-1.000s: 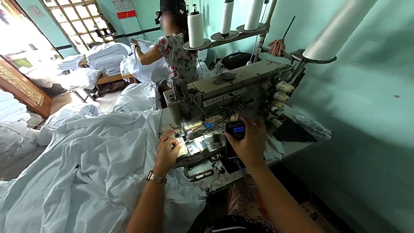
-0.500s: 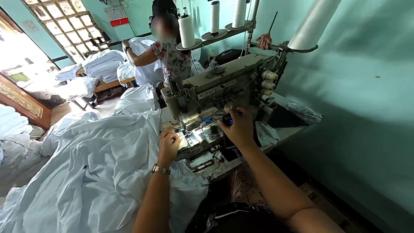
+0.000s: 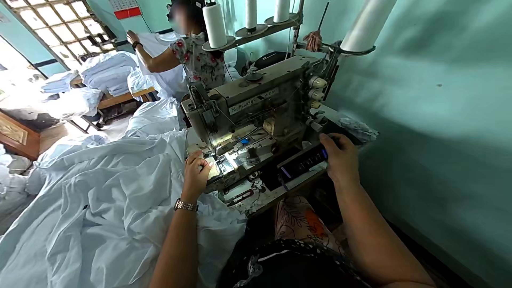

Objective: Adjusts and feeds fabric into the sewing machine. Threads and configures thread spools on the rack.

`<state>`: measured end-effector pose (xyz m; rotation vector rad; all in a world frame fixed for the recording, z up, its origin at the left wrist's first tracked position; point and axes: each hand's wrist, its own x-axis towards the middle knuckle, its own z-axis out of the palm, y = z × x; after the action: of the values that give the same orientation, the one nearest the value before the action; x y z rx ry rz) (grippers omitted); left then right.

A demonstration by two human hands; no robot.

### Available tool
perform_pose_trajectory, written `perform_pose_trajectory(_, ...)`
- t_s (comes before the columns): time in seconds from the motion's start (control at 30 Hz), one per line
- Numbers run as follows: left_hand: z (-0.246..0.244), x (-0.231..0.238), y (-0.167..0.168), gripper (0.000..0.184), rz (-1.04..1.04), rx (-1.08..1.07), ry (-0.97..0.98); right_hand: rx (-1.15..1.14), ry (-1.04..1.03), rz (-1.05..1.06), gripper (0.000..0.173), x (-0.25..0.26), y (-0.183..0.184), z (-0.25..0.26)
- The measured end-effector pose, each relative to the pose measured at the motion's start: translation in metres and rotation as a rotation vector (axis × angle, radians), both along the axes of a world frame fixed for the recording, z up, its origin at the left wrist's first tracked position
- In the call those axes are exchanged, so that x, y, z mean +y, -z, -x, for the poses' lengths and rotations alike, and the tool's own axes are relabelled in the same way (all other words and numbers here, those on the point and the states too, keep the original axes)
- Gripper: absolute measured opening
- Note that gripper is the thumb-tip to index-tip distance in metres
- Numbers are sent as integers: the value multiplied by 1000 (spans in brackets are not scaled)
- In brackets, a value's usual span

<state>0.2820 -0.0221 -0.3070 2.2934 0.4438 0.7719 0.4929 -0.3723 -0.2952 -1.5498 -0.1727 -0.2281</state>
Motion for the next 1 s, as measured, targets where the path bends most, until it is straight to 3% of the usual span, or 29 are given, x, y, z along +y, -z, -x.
perform_pose_trajectory(0.13, 1, -1, -1, 22, 5, 3, 2, 259, 28, -134, 38, -11, 28, -20)
perform_pose_trajectory(0.27, 0, 1, 0, 22, -9, -1, 5, 375, 82, -36, 51, -13, 48, -36)
perform_pose_trajectory(0.37, 0, 2, 1, 23, -17, 11, 0, 430, 67, -16, 51, -11, 56, -45)
perform_pose_trajectory(0.47, 1, 0, -1, 23, -6, 16, -11, 430, 5, 140, 51, -12, 56, -47)
perform_pose_trajectory(0.63, 1, -1, -1, 23, -16, -1, -9, 229, -51, 750, 54, -20, 49, -43)
perform_pose_trajectory(0.73, 2, -2, 0, 23, -18, -1, -9, 47, -21, 950, 52, -21, 43, -28)
perform_pose_trajectory(0.87, 2, -2, -2, 23, -17, -1, -20, -340, -129, 792, 30, 5, 29, 8)
perform_pose_trajectory(1.0, 2, -3, -2, 22, 7, -8, -22, -635, -359, 638, 26, 70, 14, 33)
